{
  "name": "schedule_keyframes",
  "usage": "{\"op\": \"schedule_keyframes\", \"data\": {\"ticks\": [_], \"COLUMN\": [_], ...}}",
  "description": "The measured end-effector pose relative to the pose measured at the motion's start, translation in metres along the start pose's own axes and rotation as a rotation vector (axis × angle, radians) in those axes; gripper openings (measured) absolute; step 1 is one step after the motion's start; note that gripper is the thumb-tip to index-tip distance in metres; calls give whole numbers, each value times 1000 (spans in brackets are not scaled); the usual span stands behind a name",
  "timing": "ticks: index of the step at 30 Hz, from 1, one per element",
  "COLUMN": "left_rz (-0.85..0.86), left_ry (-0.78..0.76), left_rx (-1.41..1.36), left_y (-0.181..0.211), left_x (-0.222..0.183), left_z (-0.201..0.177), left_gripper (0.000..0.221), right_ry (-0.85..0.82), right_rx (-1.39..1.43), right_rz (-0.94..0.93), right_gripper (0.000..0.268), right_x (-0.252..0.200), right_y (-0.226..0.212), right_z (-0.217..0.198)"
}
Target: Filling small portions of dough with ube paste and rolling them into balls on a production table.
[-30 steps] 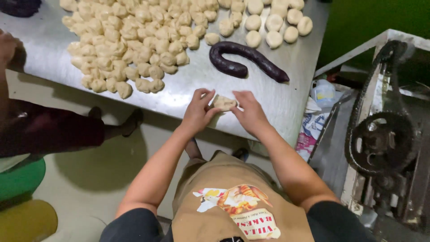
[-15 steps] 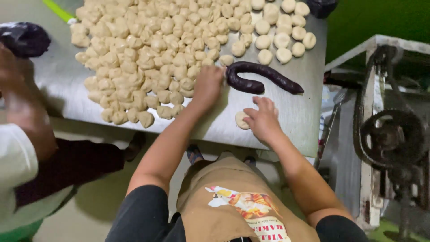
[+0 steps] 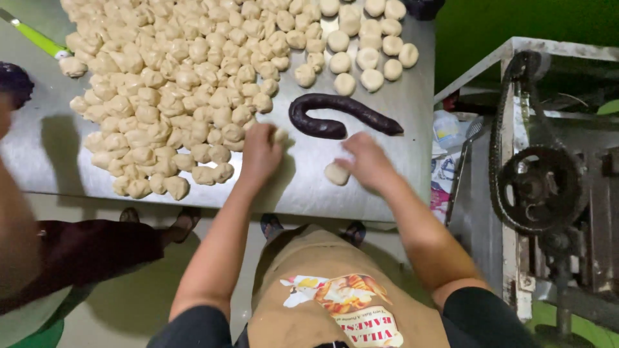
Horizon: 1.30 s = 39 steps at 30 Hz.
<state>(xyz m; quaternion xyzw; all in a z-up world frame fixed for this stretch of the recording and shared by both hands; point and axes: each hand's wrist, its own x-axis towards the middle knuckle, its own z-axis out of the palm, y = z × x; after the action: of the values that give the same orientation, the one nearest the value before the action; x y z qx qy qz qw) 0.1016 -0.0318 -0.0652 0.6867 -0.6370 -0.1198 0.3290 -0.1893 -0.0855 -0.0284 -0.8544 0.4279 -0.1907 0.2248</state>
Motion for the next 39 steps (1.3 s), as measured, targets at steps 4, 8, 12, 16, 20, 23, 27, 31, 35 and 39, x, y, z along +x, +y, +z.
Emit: {"op": "schedule_keyframes", "data": {"ticks": [4,8,12,16,20,23,27,31,35,39], "left_rz": [-145,-105,-111,-187,-377,-412,-430,-422,-396,-316], "left_ry": [-32,87,86,2,0,-12,-134,-200,-268,-360], "left_rx": [-13,152,341,198,-93,-327,-579,-811,-898,-962], "left_y": [25,57,51,42,82,91,98,96,88,103], "left_x": [-97,-112,-109,-91,-81,-59,-37,-21,-11,-11], "left_z": [13,21,36,38,4,-3,-5,-13,-7,-3], "left_gripper": [27,32,11,10,17,18,20,22,22,24], "right_ry": [-291,-320,603,478,245,367,249,217,296,42], "right_rx": [-70,228,461,44,-23,-158,-482,-447,377,727], "right_rz": [-27,166,163,43,12,-22,128,495,434,352], "right_gripper": [32,27,28,20,25,34,27,24,38,54], "right_x": [-28,-16,40,48,-9,-9,-3,-29,-37,-26], "right_y": [-7,12,89,133,140,138,147,149,-19,-67], "right_z": [14,-35,-59,-68,-38,-16,-17,-40,-62,-39]}}
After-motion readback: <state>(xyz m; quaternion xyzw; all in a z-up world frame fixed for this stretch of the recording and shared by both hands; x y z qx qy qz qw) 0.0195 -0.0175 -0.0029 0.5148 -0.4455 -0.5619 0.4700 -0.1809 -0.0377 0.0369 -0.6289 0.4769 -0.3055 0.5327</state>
